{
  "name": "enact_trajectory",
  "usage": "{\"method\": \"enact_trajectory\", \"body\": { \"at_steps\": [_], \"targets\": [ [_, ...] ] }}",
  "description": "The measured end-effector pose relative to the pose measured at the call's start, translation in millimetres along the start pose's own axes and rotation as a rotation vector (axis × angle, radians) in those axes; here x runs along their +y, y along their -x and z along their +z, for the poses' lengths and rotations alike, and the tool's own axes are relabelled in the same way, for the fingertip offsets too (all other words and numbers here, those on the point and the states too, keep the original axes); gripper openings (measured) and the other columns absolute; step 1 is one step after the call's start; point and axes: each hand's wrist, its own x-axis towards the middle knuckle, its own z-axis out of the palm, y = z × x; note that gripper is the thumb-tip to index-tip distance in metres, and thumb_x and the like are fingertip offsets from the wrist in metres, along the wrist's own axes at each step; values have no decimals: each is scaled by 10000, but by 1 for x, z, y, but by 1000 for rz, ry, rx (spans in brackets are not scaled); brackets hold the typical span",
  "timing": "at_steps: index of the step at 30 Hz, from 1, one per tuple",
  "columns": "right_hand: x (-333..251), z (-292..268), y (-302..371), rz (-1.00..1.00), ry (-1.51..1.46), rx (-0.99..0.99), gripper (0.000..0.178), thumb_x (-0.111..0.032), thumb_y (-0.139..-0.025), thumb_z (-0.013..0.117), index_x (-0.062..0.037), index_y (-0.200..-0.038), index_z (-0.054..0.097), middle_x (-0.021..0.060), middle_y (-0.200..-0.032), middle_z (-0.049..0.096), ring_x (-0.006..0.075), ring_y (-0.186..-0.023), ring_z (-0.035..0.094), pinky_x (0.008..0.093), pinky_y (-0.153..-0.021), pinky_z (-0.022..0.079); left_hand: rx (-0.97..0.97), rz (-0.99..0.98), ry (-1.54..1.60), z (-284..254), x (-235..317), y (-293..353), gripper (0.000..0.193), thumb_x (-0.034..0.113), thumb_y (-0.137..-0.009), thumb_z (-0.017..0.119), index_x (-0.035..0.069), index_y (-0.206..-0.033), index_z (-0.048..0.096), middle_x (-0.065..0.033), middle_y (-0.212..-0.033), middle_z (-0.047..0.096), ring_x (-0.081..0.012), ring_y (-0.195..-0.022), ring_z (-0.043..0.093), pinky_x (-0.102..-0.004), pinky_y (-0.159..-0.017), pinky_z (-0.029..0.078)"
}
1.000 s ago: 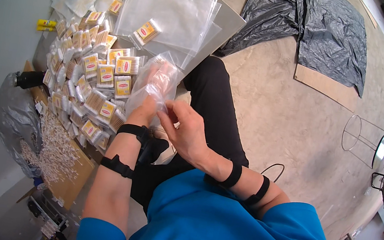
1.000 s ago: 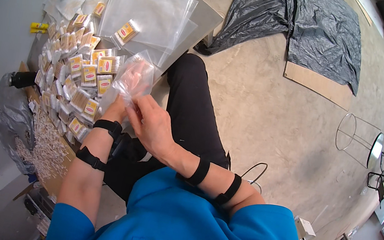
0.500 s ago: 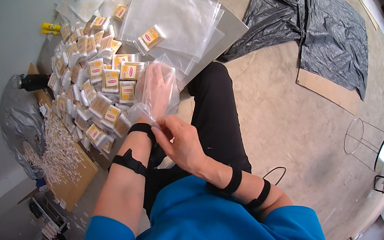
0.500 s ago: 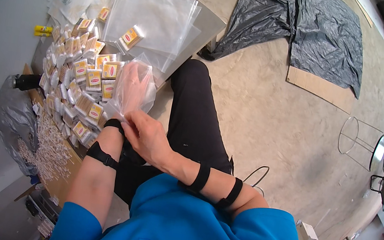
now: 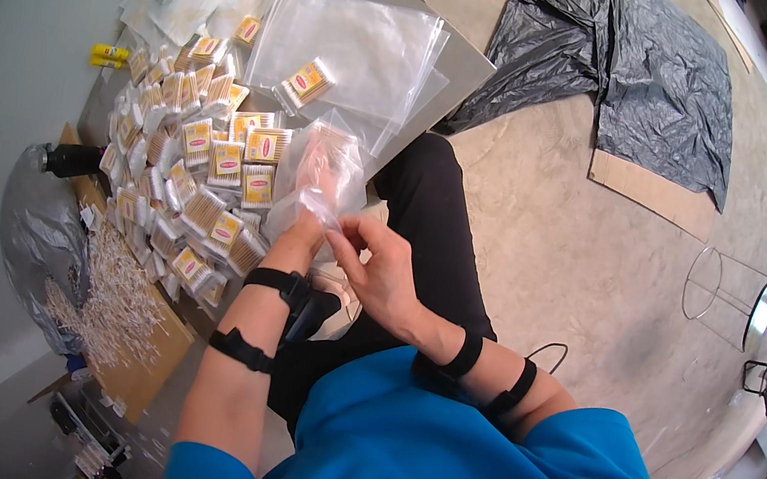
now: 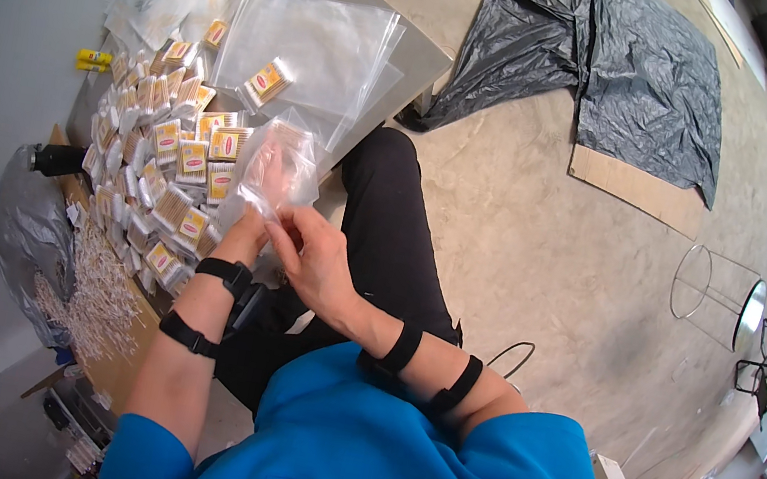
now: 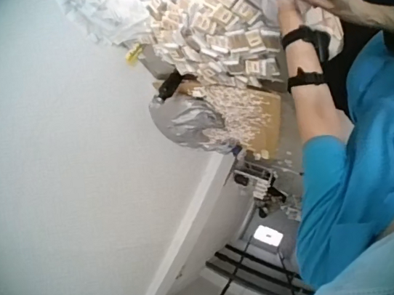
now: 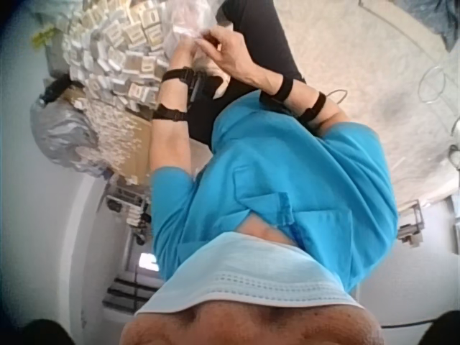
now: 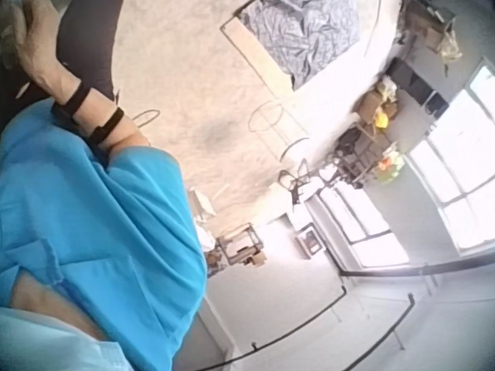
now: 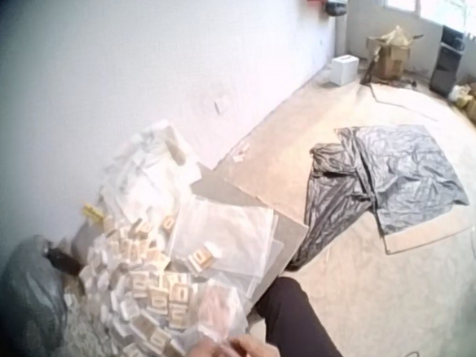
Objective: Packing cotton swabs into plastic bags.
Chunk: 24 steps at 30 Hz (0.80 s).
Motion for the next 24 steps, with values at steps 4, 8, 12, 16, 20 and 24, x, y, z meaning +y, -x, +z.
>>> {"method": "enact_trajectory", "body": {
  "at_steps": [4, 8, 12, 16, 20, 24],
  "targets": [
    [10, -15, -13, 7, -9, 37, 112, -50, -856, 654, 22, -922, 598, 28, -718, 599, 60, -644, 554, 215, -583, 466, -398, -309, 374, -23, 76, 15, 327, 204, -927, 467, 3, -1167, 561, -137, -1153, 579, -190, -1033, 570, -299, -867, 456],
    [7, -21, -21, 78, -101, 25, 105, -78, -893, 623, 19, -926, 600, 3, -741, 605, 39, -646, 555, 189, -563, 462, -718, -332, 395, -49, 125, 34, 323, 249, -943, 443, 13, -1117, 579, -86, -1036, 617, -164, -939, 592, -276, -798, 477],
    [0, -13, -26, 79, -88, 46, 115, -93, -897, 623, 13, -935, 601, 2, -777, 600, 36, -668, 550, 185, -581, 461, -674, -668, 553, -38, 90, 31, 290, 209, -937, 436, 26, -1107, 584, -98, -1047, 615, -174, -942, 598, -291, -817, 483],
    [-5, -11, -27, 43, -31, 30, 121, -98, -894, 627, 12, -939, 604, 3, -766, 601, 41, -657, 543, 190, -582, 462, -493, -732, 677, -30, 78, 29, 300, 195, -946, 411, 5, -1105, 580, -128, -1062, 616, -203, -953, 602, -320, -840, 480],
    [-13, -14, -39, -22, 62, 43, 132, -91, -878, 644, 20, -940, 612, 11, -752, 604, 45, -653, 540, 196, -585, 461, -523, -551, 334, -70, 149, 33, 278, 151, -938, 412, -20, -1068, 589, -147, -1044, 625, -247, -953, 607, -349, -853, 471],
    [-19, -17, -56, -172, 176, 58, 109, -59, -816, 674, 13, -885, 632, 102, -722, 610, 142, -583, 560, 254, -559, 452, -506, 213, -29, -116, 141, 46, 286, 84, -865, 530, 44, -1139, 601, -157, -968, 622, -304, -819, 624, -380, -743, 486]
  ]
}}
